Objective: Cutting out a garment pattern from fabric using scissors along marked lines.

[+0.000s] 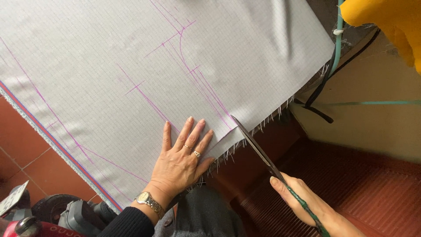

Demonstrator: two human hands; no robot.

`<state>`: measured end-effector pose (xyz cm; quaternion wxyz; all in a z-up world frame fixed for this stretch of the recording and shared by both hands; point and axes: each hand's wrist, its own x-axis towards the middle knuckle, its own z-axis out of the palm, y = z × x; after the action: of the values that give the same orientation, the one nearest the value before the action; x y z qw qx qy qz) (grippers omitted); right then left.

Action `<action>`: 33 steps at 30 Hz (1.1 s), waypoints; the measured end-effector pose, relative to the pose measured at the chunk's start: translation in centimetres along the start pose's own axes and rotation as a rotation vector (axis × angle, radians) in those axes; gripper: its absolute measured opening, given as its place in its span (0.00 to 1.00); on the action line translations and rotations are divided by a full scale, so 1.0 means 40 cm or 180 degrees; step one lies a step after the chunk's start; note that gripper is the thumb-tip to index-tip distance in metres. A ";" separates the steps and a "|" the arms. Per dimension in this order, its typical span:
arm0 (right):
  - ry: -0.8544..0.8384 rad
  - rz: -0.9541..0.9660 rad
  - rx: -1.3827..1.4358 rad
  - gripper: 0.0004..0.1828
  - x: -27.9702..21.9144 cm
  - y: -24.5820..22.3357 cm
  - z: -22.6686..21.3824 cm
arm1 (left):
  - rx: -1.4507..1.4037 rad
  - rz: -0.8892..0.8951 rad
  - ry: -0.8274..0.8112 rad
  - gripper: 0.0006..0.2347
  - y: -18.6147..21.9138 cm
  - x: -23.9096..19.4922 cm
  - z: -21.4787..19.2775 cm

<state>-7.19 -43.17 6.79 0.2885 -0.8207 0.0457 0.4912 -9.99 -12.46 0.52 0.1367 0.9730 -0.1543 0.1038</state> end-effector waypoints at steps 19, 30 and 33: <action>-0.0172 0.0200 0.0214 0.24 0.042 -0.081 -0.006 | -0.0007 0.0002 0.0112 0.25 -0.002 0.003 -0.003; 0.0003 -0.0032 0.0119 0.26 0.053 -0.078 0.007 | -0.0004 -0.0008 0.0089 0.26 -0.002 0.001 -0.001; -0.0060 0.0134 0.0329 0.27 0.055 -0.066 0.008 | -0.0040 -0.0013 0.0101 0.25 -0.003 0.002 -0.002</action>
<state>-5.35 -40.35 5.97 0.3204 -0.7988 0.0856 0.5019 -9.91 -12.35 0.60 0.1455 0.9706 -0.1509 0.1180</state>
